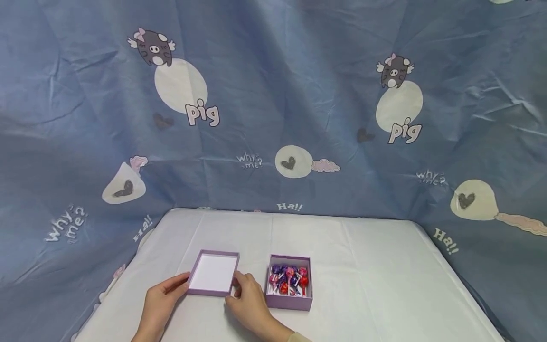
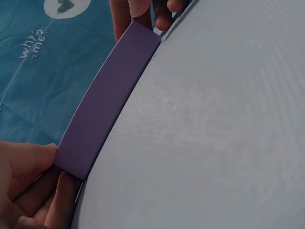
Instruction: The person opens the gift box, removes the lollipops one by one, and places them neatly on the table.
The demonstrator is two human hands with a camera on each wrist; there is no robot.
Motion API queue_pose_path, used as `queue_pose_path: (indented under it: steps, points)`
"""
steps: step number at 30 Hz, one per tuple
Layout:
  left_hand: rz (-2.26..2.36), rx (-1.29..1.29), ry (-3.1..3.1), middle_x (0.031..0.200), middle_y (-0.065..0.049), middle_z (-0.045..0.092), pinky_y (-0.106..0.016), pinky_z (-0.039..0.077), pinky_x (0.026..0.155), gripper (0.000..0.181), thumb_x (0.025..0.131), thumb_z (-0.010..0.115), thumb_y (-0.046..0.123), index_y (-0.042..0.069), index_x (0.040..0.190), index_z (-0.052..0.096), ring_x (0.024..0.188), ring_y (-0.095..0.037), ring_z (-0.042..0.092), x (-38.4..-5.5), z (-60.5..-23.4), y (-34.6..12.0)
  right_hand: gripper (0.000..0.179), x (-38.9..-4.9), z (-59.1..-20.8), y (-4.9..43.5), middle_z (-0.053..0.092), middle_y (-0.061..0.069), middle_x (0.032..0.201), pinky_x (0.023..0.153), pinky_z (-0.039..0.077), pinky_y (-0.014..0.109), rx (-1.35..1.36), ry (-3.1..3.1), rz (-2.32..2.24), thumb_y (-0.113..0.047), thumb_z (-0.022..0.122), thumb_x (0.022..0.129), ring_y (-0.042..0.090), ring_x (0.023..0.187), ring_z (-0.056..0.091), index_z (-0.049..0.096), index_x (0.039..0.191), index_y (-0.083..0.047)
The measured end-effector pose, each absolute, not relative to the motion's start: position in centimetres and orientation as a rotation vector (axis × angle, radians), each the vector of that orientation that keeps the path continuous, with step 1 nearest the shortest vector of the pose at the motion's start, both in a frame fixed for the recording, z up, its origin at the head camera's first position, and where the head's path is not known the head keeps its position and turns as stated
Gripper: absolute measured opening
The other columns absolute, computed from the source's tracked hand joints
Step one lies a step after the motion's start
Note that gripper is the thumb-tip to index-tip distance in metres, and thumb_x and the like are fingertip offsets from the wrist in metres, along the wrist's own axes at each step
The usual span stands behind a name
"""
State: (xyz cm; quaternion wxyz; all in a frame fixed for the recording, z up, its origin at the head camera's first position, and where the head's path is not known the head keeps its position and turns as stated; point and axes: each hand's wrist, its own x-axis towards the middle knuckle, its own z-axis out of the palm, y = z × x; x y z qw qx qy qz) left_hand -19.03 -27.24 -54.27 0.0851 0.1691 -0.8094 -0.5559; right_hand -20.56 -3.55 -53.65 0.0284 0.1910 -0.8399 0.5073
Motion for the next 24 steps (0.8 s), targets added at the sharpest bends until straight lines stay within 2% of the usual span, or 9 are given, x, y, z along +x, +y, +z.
queue_pose_path:
  steps: [7,11,15,21,24]
  points:
    - [-1.636,0.496,-2.442,0.128,-0.009,0.068,-0.001,0.044,0.081,0.044,0.093,0.075,0.029,0.007,0.130,0.069,0.127,-0.025,0.057,-19.0,-54.5,-27.4,0.059,-20.4,-53.6,-3.4,0.058,-0.002,0.097,0.063,0.047,0.016,0.597,-2.582,1.557,-0.006,0.077,0.076,0.003,0.074,0.053,0.060,0.131,0.007]
    - [-1.639,0.489,-2.403,0.126,-0.007,0.069,-0.002,0.047,0.082,0.046,0.093,0.075,0.029,0.007,0.132,0.067,0.110,0.000,0.062,-19.2,-54.1,-27.6,0.064,-20.0,-52.9,-3.2,0.057,-0.001,0.098,0.065,0.047,0.016,0.582,-2.608,1.605,-0.012,0.076,0.079,0.003,0.076,0.052,0.056,0.137,0.006]
    - [-1.533,0.494,-2.369,0.125,-0.010,0.069,-0.001,0.048,0.078,0.044,0.094,0.075,0.027,0.008,0.132,0.067,0.092,0.018,0.055,-19.1,-53.2,-27.5,0.069,-19.5,-51.7,-2.6,0.056,0.002,0.109,0.071,0.050,0.017,0.630,-2.670,1.627,-0.020,0.075,0.082,0.005,0.084,0.052,0.051,0.143,0.004]
    - [-1.363,0.537,-2.288,0.125,-0.011,0.069,0.003,0.043,0.075,0.039,0.096,0.071,0.029,0.010,0.130,0.069,0.091,0.019,0.051,-18.9,-51.1,-26.7,0.069,-18.4,-49.2,-1.1,0.054,0.009,0.128,0.080,0.055,0.017,0.811,-2.700,1.564,-0.025,0.073,0.086,0.011,0.100,0.060,0.049,0.148,-0.006]
    - [-1.361,0.471,-2.270,0.126,-0.010,0.069,0.004,0.043,0.078,0.039,0.098,0.068,0.029,0.011,0.132,0.068,0.103,0.008,0.059,-19.0,-49.6,-25.8,0.064,-17.9,-47.9,-0.3,0.053,0.006,0.130,0.083,0.056,0.018,0.902,-2.671,1.536,-0.025,0.072,0.089,0.010,0.105,0.060,0.050,0.147,-0.011]
